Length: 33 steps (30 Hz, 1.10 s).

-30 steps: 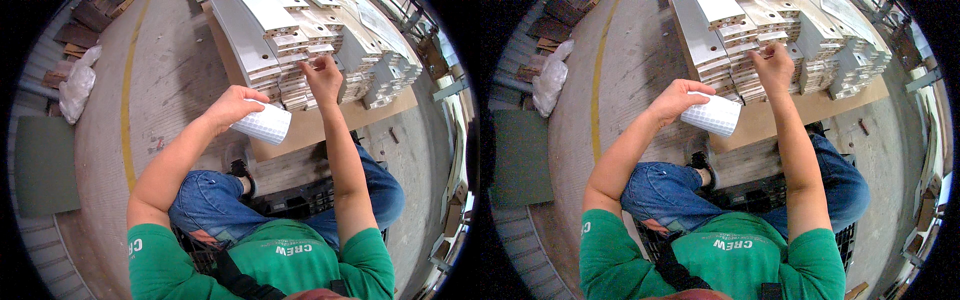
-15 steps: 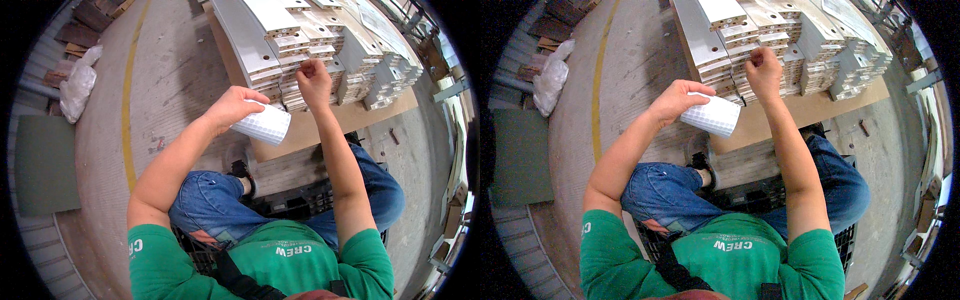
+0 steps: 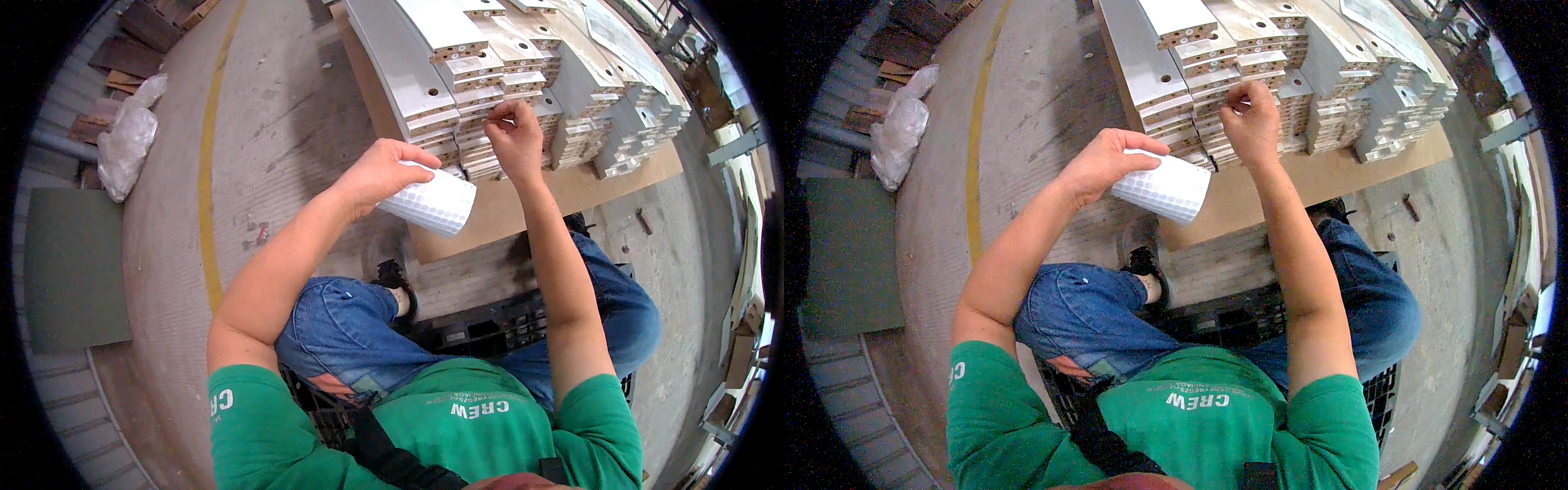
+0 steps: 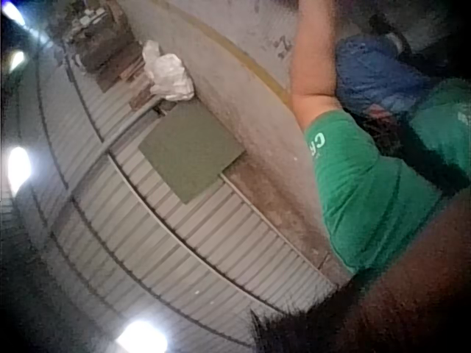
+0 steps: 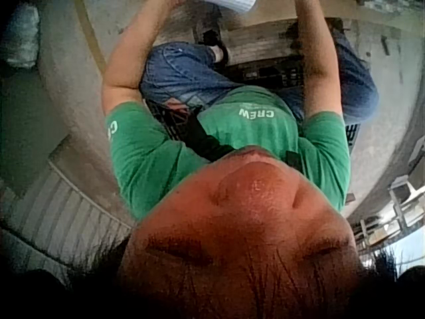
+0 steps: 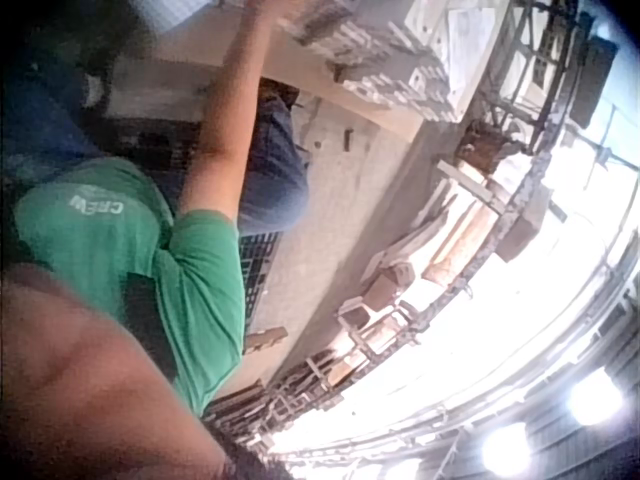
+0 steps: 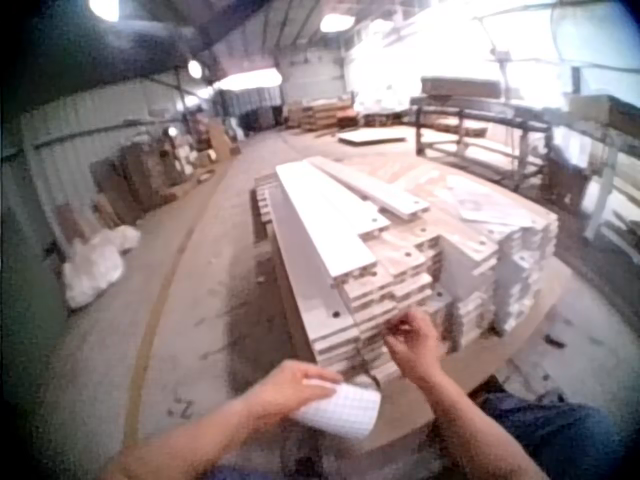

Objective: The person sits on a crate and applies small white labels to a stack of wooden boards. They peel each label from a roll and press it onto the edge of the boards, working through the stack one by one.

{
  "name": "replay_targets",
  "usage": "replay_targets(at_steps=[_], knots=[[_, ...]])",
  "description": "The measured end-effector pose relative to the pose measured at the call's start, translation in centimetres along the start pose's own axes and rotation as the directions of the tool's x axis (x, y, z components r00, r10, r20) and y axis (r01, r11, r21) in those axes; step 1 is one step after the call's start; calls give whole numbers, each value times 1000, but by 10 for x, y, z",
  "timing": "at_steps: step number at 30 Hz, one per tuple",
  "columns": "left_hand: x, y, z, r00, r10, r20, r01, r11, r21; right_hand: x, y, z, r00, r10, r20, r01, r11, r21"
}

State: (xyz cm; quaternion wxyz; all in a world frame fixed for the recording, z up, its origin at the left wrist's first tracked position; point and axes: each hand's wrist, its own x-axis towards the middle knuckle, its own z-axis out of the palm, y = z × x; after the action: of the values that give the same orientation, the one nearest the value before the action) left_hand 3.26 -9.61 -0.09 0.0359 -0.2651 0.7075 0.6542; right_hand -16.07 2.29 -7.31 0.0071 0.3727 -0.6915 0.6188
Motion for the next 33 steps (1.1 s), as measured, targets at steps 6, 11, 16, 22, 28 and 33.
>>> replay_targets(at_steps=[6,11,16,22,28,33], knots=[[0,-1,-3,1000,12,-1,-12,1000,3,-3,1,10,998,-51,-40,48,997,-60],[-1,-2,-3,996,76,-50,-75,997,19,-2,11,5,970,-241,-16,228,933,-279],[-3,3,-2,986,91,-141,-93,996,-7,-2,9,-22,988,-153,5,141,896,-422],[-4,3,-3,974,99,-202,-94,995,34,-34,-61,-29,859,29,510,51,988,-143],[-3,4,1,970,163,-180,-141,982,129,-40,-59,-26,865,-115,488,212,966,-148],[-3,1,0,978,121,-169,-107,990,91,-40,-59,-22,815,-258,518,425,875,-231]])
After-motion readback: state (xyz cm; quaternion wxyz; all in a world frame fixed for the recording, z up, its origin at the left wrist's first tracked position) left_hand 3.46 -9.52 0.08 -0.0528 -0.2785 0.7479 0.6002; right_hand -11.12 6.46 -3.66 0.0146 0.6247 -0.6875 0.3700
